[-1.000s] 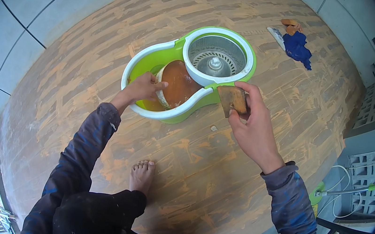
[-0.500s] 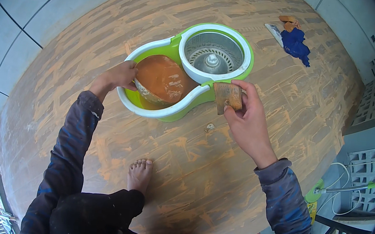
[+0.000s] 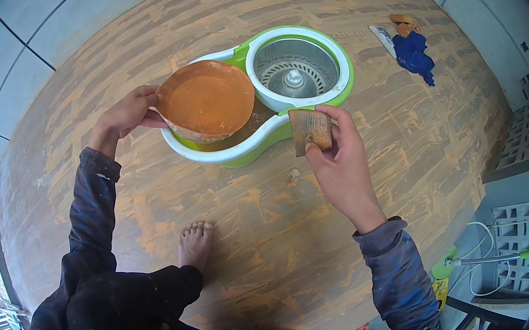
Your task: The person pours grout powder from a bag into a bowl containing liquid, stirs the mixture using a putty knife, and spreads the paste into the gaps of a tiled floor using a putty knife and a small block of wood while occasionally wiping the area with a cloth.
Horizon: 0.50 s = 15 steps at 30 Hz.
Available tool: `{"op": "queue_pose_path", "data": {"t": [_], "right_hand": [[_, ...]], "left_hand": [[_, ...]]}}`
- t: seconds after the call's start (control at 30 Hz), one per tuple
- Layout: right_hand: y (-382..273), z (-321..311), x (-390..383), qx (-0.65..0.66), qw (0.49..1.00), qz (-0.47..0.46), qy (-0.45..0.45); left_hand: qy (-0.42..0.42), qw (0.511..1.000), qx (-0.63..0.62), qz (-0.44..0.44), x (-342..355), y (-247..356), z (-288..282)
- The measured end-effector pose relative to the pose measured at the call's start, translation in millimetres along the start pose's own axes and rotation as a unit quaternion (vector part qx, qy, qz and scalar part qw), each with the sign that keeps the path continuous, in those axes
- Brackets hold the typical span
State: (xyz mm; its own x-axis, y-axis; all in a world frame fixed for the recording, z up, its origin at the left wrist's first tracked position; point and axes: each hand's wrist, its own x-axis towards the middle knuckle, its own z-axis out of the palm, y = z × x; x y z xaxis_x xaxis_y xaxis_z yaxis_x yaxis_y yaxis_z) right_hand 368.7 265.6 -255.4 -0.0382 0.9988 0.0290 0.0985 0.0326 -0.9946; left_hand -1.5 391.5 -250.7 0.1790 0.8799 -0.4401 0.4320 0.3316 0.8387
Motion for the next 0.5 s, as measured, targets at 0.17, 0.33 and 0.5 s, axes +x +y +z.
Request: {"op": "queue_pose_path", "data": {"t": [0.17,0.33,0.5], "right_hand": [[-7,-4,-3,0.001,1.0,-0.013,-0.001],[-40,-13,-18,0.048,0.999,0.008,-0.002],[-85,-35,-47,0.07,0.997,0.007,0.026]], "left_hand": [[-0.046,0.988,-0.145,0.004,-10,-1,-7],[-0.089,0.976,-0.2,0.012,-29,7,9],[-0.127,0.97,-0.205,0.034,-37,4,32]]}}
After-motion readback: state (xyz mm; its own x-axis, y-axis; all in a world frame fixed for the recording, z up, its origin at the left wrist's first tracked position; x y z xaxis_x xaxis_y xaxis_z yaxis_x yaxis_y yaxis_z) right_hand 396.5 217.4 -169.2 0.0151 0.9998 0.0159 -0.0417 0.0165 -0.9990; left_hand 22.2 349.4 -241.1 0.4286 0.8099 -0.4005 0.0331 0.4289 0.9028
